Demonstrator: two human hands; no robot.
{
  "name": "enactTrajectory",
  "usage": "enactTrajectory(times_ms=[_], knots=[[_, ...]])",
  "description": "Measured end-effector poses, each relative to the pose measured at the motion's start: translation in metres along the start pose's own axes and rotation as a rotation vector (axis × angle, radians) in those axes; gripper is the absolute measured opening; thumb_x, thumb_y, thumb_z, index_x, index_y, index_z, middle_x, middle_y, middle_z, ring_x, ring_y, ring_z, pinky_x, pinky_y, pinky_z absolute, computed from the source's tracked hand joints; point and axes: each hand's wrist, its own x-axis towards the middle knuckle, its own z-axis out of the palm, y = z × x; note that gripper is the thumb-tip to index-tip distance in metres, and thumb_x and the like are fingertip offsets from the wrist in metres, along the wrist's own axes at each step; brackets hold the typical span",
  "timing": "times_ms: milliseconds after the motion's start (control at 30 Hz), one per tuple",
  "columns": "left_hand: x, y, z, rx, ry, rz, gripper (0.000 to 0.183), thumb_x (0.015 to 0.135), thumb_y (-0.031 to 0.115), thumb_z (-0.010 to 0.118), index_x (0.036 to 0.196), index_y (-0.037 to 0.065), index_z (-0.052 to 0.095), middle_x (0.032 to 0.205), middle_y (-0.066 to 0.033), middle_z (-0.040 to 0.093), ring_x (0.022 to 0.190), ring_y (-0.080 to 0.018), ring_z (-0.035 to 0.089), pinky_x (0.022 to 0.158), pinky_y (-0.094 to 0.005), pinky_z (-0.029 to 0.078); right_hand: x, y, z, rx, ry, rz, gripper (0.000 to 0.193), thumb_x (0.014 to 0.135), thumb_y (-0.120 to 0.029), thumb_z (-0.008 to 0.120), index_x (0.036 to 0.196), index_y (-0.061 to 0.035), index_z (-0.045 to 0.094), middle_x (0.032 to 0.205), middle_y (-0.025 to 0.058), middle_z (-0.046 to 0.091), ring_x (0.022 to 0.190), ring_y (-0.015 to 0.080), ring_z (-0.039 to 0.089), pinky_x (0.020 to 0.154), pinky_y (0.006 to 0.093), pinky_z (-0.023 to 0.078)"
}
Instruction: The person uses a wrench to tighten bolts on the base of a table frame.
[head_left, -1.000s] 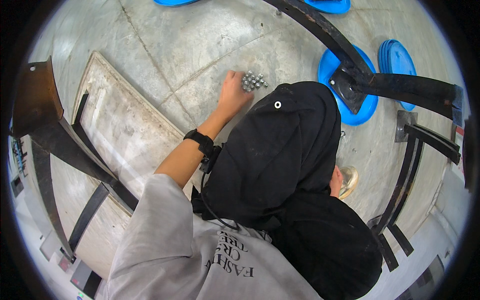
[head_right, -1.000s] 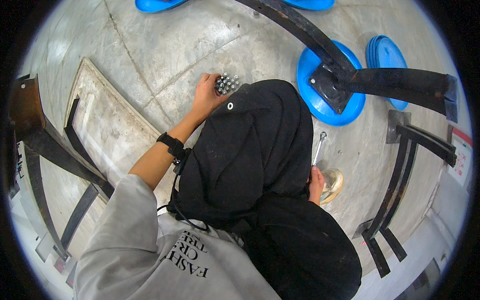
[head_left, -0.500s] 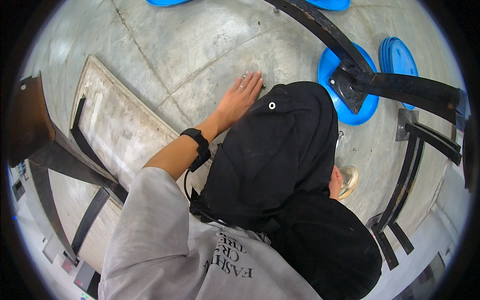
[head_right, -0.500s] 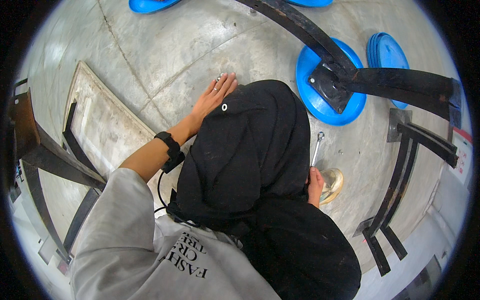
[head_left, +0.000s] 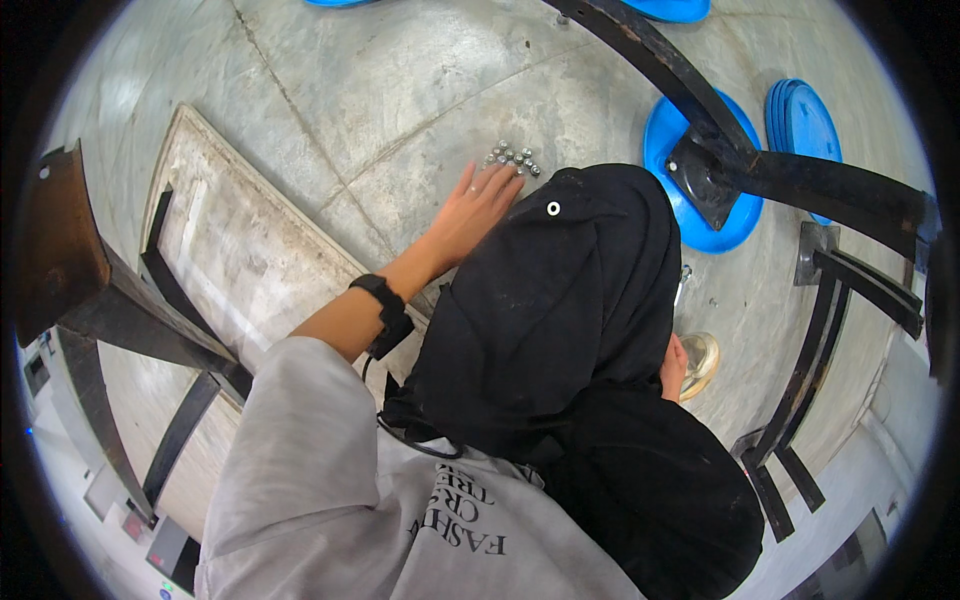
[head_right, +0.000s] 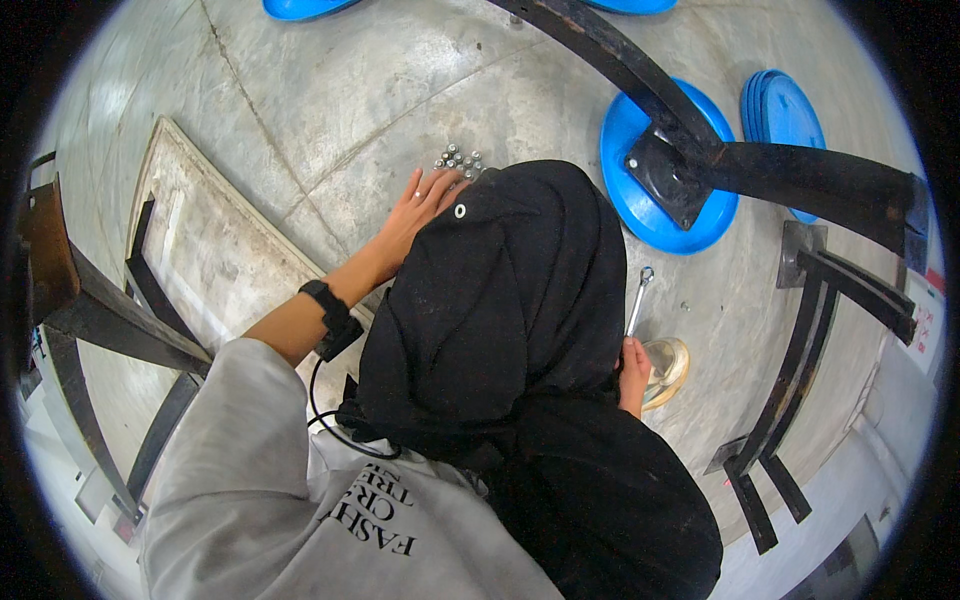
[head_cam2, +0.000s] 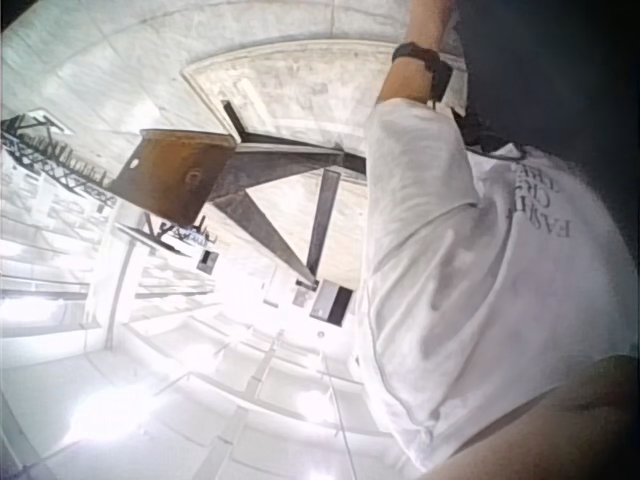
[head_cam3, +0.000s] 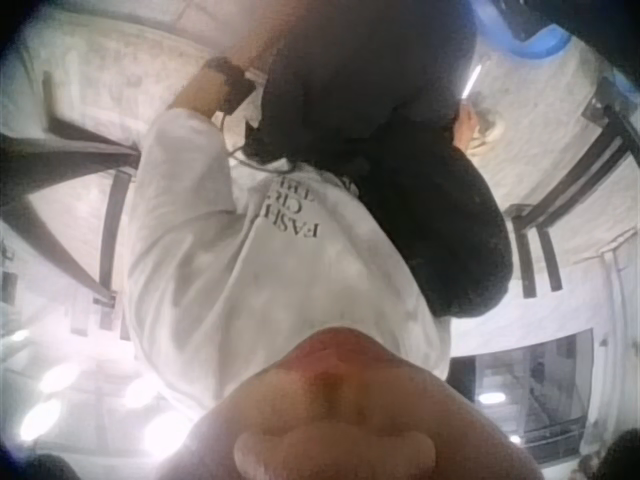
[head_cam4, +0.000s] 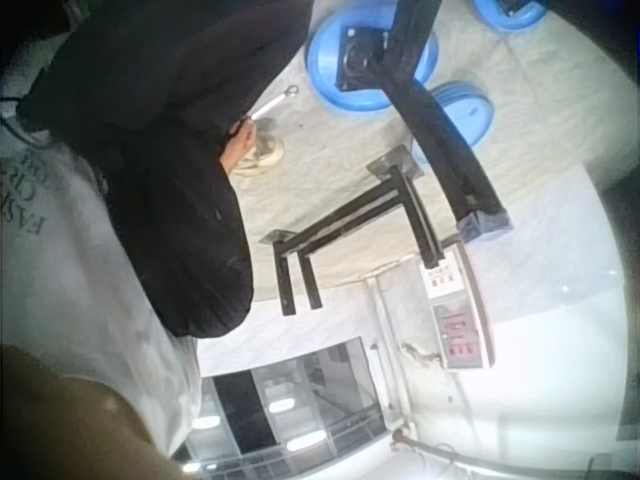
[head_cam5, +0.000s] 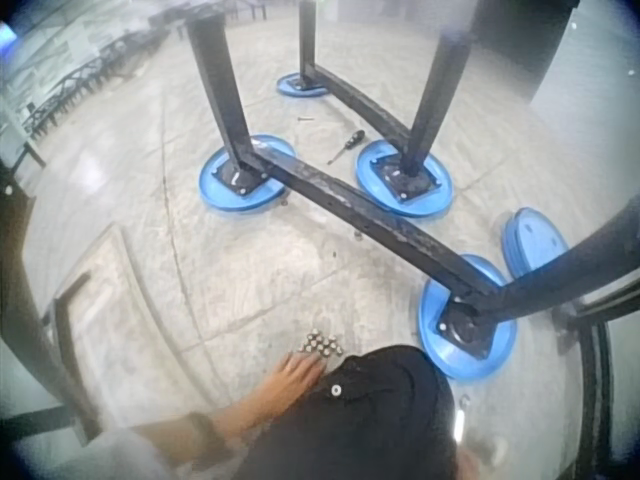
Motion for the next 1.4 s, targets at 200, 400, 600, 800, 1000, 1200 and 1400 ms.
enactTrajectory(times_ms=[200,400,600,800,1000,1200,1400], knots=[[-0.021,0.001,-0.007,-0.417,-0.121,0.077,0.053,0.078,0.021,0.045,0.125,0.0,0.036,0.132,-0.0165,0.033,0.117,-0.0294,0.036,0.098,-0.0375,0.029,0.004,0.011,-0.009,0.062,0.01,0.01,0.022,0.09,-0.024,0.048,0.082,-0.0056,0.057,0.063,-0.0083,0.046,0.053,0.002,0.036,0.049,0.0169,0.027],[-0.009,0.019,-0.006,-0.672,-0.055,-0.115,0.053,0.076,0.016,0.045,0.124,-0.006,0.034,0.13,-0.026,0.03,0.111,-0.0341,0.039,0.094,-0.0362,0.034,-0.001,0.005,-0.007,0.032,0.016,0.006,0.022,0.089,-0.024,0.049,0.086,-0.0047,0.058,0.064,-0.0089,0.047,0.054,0.0017,0.036,0.049,0.0169,0.027],[-0.002,0.028,0.003,-0.662,-0.104,-0.251,0.054,0.076,0.016,0.045,0.123,-0.007,0.033,0.133,-0.0274,0.027,0.104,-0.036,0.044,0.089,-0.0378,0.038,0.001,0.008,-0.009,0.03,0.0,0.006,0.023,0.089,-0.025,0.049,0.088,-0.0044,0.058,0.066,-0.0083,0.049,0.055,0.0017,0.038,0.05,0.0164,0.027],[0.004,0.034,0.03,-0.276,-0.089,-0.256,0.054,0.079,0.017,0.043,0.126,-0.006,0.031,0.134,-0.0279,0.025,0.105,-0.0345,0.044,0.087,-0.0371,0.039,0.0,0.006,-0.008,0.056,0.002,0.025,0.022,0.089,-0.025,0.05,0.088,-0.0043,0.058,0.067,-0.008,0.049,0.056,0.0018,0.038,0.051,0.0165,0.028],[0.015,0.034,0.035,-0.231,0.03,-0.293,0.053,0.08,0.017,0.044,0.125,-0.007,0.031,0.132,-0.0301,0.026,0.104,-0.0358,0.045,0.086,-0.0378,0.04,-0.001,0.007,-0.008,0.04,0.014,0.016,0.023,0.089,-0.025,0.049,0.088,-0.004,0.058,0.067,-0.008,0.049,0.056,0.0019,0.038,0.051,0.0165,0.028],[0.019,0.031,0.034,-0.39,-0.005,-0.321,0.042,0.078,0.015,0.045,0.115,-0.005,0.039,0.129,-0.0318,0.028,0.096,-0.0355,0.05,0.082,-0.0375,0.042,-0.001,0.003,-0.006,0.042,-0.031,-0.013,0.023,0.09,-0.025,0.049,0.088,-0.0035,0.057,0.067,-0.0079,0.049,0.057,0.002,0.038,0.052,0.0166,0.029],[0.019,0.03,0.024,-0.442,-0.059,-0.33,0.038,0.078,0.015,0.046,0.111,-0.003,0.04,0.128,-0.0336,0.027,0.093,-0.0366,0.05,0.078,-0.0387,0.044,-0.001,0.006,-0.01,0.027,0.002,0.022,0.023,0.09,-0.023,0.048,0.091,-0.0018,0.057,0.071,-0.0067,0.052,0.059,0.0021,0.041,0.053,0.0164,0.032]])
